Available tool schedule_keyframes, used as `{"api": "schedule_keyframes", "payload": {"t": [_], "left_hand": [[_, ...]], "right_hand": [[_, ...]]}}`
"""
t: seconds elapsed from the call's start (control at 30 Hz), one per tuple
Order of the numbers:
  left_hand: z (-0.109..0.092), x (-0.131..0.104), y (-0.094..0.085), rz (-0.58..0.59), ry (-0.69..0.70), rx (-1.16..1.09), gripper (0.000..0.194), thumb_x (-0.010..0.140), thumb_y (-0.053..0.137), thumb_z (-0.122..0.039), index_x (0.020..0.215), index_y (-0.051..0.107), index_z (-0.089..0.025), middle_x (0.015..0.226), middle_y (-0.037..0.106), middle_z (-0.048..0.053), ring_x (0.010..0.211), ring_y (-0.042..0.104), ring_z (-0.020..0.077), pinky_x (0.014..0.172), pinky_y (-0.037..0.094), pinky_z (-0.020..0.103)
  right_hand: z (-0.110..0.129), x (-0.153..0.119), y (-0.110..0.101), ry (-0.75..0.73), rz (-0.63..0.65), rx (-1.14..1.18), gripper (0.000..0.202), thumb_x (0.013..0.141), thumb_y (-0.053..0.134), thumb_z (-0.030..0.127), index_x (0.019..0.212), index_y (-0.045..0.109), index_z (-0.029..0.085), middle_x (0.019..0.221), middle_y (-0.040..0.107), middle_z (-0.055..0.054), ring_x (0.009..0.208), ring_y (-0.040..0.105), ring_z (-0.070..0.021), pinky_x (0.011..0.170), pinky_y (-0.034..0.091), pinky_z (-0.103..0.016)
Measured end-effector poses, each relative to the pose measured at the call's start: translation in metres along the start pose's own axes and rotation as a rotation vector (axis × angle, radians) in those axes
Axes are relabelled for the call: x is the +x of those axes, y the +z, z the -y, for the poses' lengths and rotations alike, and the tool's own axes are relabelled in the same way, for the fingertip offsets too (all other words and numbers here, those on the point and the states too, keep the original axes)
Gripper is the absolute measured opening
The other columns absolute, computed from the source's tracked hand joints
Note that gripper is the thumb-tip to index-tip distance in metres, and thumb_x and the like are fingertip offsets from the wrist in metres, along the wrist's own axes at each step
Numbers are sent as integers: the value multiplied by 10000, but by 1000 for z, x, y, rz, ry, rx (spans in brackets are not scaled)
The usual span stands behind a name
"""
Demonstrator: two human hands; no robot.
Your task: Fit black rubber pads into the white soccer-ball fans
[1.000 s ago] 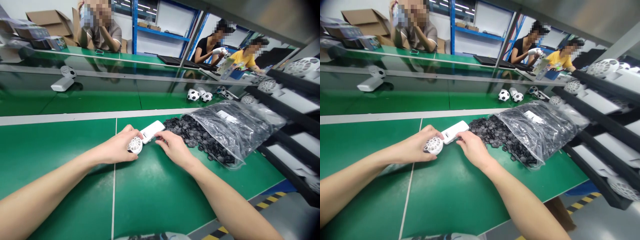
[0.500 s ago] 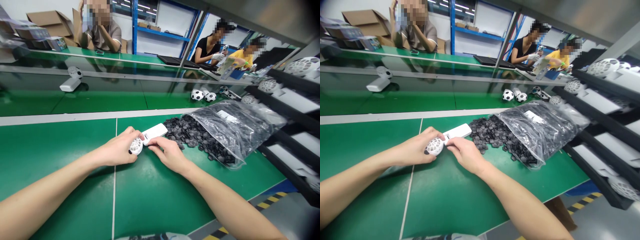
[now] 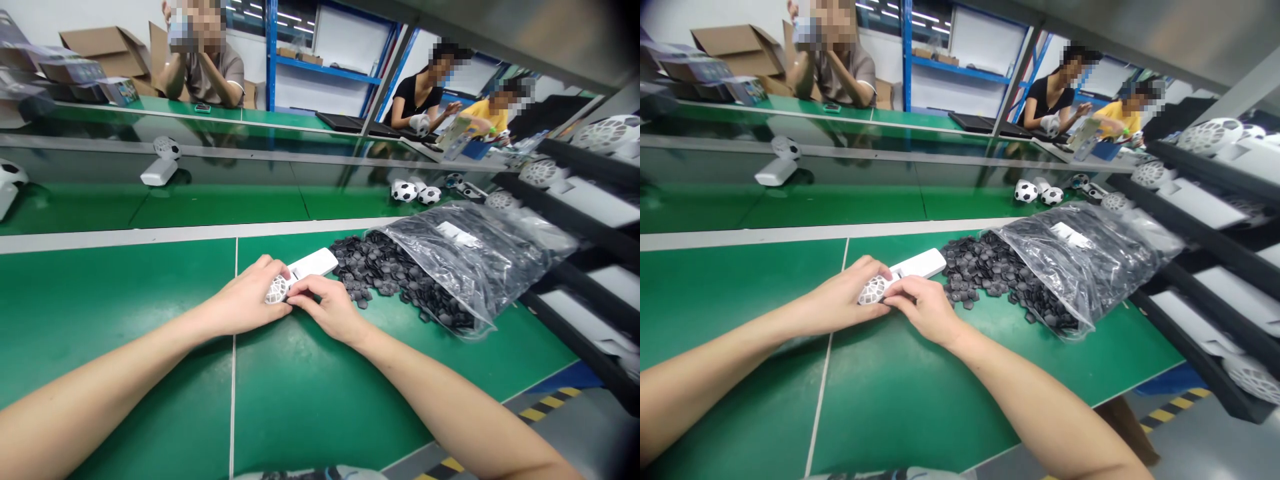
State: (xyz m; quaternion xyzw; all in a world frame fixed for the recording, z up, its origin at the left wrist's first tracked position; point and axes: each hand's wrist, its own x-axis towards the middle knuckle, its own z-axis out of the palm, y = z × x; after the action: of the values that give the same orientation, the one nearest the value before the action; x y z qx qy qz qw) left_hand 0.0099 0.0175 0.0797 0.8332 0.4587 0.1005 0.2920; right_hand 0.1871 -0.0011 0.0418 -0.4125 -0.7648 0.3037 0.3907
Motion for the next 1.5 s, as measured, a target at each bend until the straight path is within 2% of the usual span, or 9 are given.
{"api": "schedule_keyframes", "payload": {"t": [0.13, 0.5, 0.63, 0.77, 0.87, 0.97, 1.1, 1.27, 1.5], "left_hand": [[0, -1, 3, -40, 0, 0, 283, 718, 526, -342, 971, 463, -229, 984, 451, 25, 874, 512, 214, 717, 420, 342], [-2, 0, 8, -111, 17, 6, 263, 685, 523, -272, 938, 483, -212, 922, 439, 21, 869, 491, 217, 720, 411, 337], [-1, 0, 8, -111, -4, -21, 280, 675, 531, -268, 945, 479, -222, 938, 438, 14, 861, 495, 209, 710, 415, 330], [-1, 0, 8, -112, -25, -54, 290, 660, 534, -260, 943, 477, -225, 948, 443, 13, 851, 501, 208, 695, 420, 330], [-1, -1, 9, -141, -20, -53, 301, 635, 529, -228, 931, 479, -216, 942, 448, 19, 858, 500, 215, 696, 420, 330], [-2, -1, 9, -144, -10, -74, 335, 599, 505, -167, 929, 479, -217, 940, 453, 17, 877, 493, 209, 715, 418, 319], [-2, -1, 11, -142, -59, -110, 355, 572, 497, -143, 915, 480, -230, 938, 457, 7, 862, 490, 191, 692, 409, 297], [-2, 0, 14, -175, -105, -121, 349, 573, 519, -169, 913, 483, -238, 940, 459, 5, 848, 494, 192, 654, 403, 290], [-1, 1, 15, -201, -79, -85, 281, 634, 534, -231, 911, 493, -228, 930, 457, 11, 865, 489, 201, 714, 402, 325]], "right_hand": [[0, 1, 2, 54, -17, -5, 32, 758, 637, 210, 729, 636, 197, 729, 637, 17, 672, 562, -110, 641, 442, -231], [-9, -1, 2, 69, -79, -89, 186, 732, 667, 353, 683, 608, 183, 687, 533, 22, 557, 473, -83, 542, 391, -215], [-4, -3, 4, 35, -50, -90, 90, 774, 634, 273, 720, 647, 202, 684, 572, 20, 633, 528, -101, 620, 419, -224], [2, -9, 6, 38, -39, -104, 79, 815, 577, 203, 777, 646, 200, 780, 653, 2, 740, 591, -120, 703, 456, -231], [3, -15, 7, -111, -35, -252, 137, 853, 507, 185, 878, 642, 188, 864, 668, -35, 801, 606, -143, 730, 470, -249], [7, -24, 10, -295, -58, -556, 217, 866, 433, 116, 959, 628, 139, 810, 667, -73, 724, 609, -175, 633, 464, -286], [14, -35, 16, -381, -107, -851, 275, 874, 383, 98, 1069, 574, 65, 722, 635, -90, 659, 603, -197, 559, 439, -308], [18, -38, 18, -330, -29, -913, 320, 897, 349, 167, 1140, 513, 37, 786, 636, -107, 609, 581, -177, 524, 468, -297], [17, -39, 20, -247, 135, -825, 420, 865, 444, 185, 1222, 413, -34, 853, 615, -154, 726, 589, -237, 575, 524, -358]]}}
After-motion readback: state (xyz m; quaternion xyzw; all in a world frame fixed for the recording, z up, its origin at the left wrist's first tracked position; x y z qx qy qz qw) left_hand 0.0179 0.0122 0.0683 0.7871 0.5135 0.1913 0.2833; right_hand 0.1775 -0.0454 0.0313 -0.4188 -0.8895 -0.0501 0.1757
